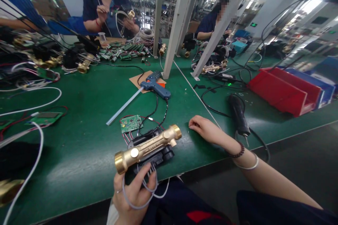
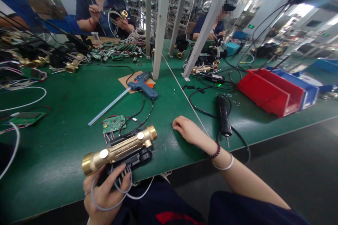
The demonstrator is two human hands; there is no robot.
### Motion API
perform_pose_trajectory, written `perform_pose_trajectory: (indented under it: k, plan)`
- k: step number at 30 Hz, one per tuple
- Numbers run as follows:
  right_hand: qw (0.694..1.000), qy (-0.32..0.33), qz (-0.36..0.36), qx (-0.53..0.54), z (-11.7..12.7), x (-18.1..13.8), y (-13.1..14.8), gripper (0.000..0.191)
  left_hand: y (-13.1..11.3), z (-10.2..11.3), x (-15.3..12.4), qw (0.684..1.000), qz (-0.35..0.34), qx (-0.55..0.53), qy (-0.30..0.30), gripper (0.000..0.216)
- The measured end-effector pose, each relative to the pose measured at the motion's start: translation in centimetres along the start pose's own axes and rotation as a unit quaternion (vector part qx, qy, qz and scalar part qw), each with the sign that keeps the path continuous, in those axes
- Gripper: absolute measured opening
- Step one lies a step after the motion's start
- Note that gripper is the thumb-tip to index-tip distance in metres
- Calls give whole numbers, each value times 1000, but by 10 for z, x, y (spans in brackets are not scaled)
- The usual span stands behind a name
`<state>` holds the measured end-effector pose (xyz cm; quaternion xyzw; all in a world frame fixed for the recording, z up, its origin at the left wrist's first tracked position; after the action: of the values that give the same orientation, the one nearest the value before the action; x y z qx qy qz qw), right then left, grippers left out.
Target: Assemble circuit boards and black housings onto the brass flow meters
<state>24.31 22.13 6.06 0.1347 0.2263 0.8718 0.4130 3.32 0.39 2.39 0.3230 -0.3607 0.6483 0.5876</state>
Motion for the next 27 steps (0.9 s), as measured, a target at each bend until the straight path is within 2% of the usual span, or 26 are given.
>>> perform_pose_trajectory:
  k: [3,6,9,12,16,20,25,27]
  plan:
    - [999,-36,22,25,5,-13,24,10,-1,0,-3,999,31,-6,8,12]
    - [987,-58,114,97,3,-35,66,10,-3,0,-4,998,64,-23,8,10]
    - [966,-53,212,135,-14,-53,105,10,-6,0,-4,997,78,-24,11,9]
    - [960,-94,252,82,-40,-57,128,18,-7,0,-5,996,84,-17,16,11]
    - [951,-169,258,10,-60,-53,136,29,-7,0,-4,996,79,-20,26,12]
    - [955,-161,250,11,-62,-51,136,29,-5,1,-2,998,49,-17,19,9]
    - [951,-161,258,-49,-64,-51,136,31,2,-1,0,994,-109,-19,2,26]
    - [949,-156,263,-75,-67,-51,136,28,4,-2,0,990,-138,-35,0,29]
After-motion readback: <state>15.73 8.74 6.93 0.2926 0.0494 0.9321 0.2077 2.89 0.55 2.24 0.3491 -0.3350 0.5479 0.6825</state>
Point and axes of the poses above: each hand's wrist, its own x-axis towards the middle knuckle, its own z-axis out of the back of the hand, y = z × x, the point moved 2 cm from there along x, towards the middle knuckle, and after that the axes turned 2 degrees about -y, right-handed, at the moved point
